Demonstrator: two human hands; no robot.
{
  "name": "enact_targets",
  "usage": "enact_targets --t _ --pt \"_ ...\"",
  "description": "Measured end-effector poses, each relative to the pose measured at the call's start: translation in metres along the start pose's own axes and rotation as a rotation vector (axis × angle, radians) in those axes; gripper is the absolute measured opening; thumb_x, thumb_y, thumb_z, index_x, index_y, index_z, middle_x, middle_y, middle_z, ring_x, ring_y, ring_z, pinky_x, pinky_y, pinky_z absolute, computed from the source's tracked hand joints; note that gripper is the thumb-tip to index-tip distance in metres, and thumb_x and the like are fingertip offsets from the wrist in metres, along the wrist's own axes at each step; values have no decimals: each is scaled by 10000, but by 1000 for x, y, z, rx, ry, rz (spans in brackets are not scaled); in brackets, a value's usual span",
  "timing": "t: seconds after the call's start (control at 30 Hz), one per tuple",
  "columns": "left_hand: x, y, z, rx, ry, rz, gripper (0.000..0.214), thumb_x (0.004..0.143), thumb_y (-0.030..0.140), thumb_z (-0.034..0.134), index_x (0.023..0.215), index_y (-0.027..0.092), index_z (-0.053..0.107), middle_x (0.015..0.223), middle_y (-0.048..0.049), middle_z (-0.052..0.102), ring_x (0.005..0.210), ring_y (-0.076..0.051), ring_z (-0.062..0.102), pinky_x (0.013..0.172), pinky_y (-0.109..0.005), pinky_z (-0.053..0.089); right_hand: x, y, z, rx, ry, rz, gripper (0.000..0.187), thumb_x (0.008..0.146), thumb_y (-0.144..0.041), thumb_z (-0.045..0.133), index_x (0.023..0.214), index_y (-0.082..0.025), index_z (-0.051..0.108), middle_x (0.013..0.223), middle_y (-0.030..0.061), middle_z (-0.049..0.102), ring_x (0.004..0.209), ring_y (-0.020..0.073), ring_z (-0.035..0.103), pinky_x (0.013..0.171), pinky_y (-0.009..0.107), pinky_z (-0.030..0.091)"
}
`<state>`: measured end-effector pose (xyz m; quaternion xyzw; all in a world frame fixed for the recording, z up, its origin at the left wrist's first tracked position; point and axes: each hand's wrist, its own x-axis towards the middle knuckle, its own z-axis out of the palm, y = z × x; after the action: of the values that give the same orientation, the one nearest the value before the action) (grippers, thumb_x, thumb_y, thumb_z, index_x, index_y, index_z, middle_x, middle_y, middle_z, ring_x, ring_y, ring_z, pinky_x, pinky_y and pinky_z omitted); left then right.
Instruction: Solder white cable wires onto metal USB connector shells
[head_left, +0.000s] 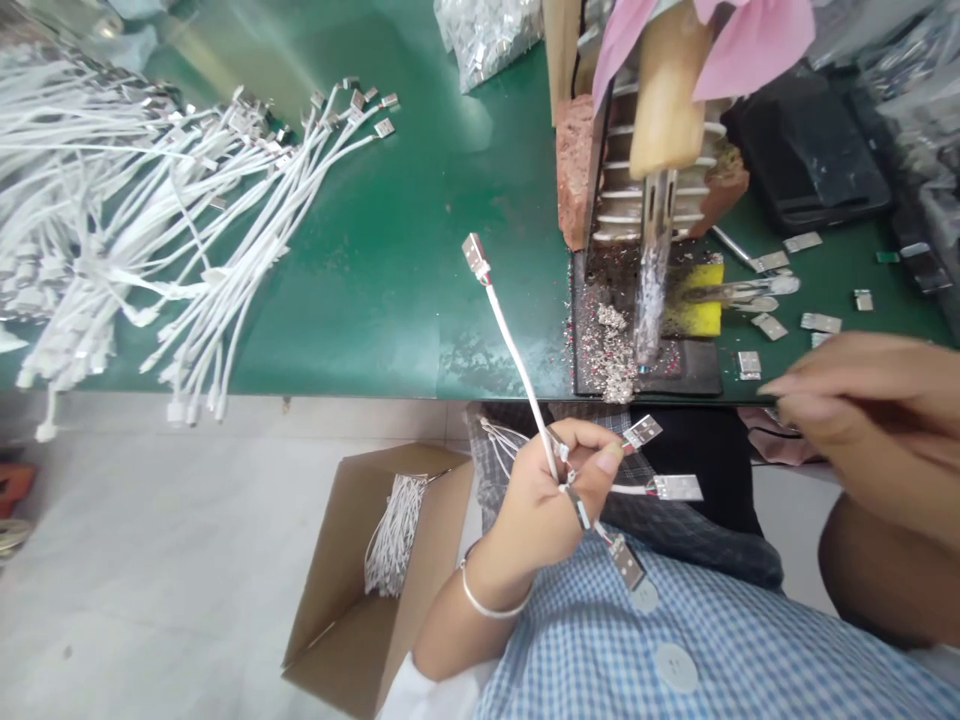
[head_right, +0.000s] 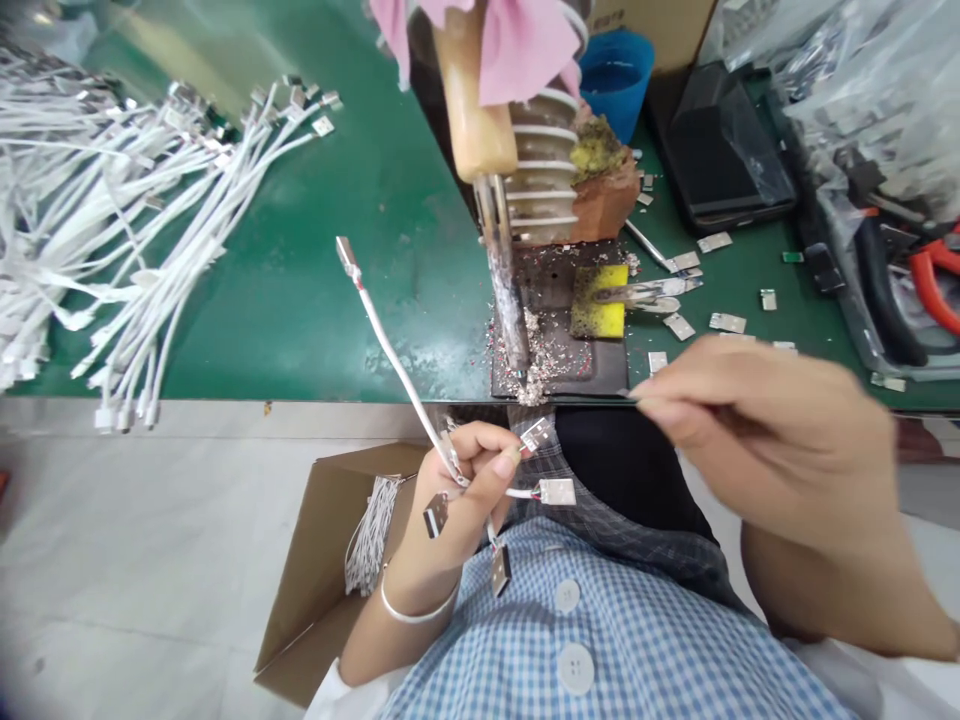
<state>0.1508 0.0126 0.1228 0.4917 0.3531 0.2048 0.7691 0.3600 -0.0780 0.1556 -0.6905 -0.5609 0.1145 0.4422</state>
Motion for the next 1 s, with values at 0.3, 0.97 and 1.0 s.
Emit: enact_targets --t 0.3,0.97,1.0 --pt "14 9 4 28 3 79 212 896 373 660 824 177 626 504 60 457 391 -62 366 377 -211 261 7 -5 33 4 -81 -241 128 880 -94 570 864 -219 548 708 -4 595 619 104 574 573 244 482" --pt "27 19 5 101 -34 247 139 937 276 605 840 177 597 503 77 450 407 -47 368 379 -168 256 18 -2 41 62 5 -351 162 808 -58 617 855 -208 574 967 28 609 895 142 625 786 307 543" --pt "27 19 5 100 -33 249 136 939 274 603 843 177 598 504 76 452 407 -47 369 379 -168 257 18 -3 41 62 6 -355 158 811 -63 617 850 -210 574 963 28 608 890 145 625 780 309 544"
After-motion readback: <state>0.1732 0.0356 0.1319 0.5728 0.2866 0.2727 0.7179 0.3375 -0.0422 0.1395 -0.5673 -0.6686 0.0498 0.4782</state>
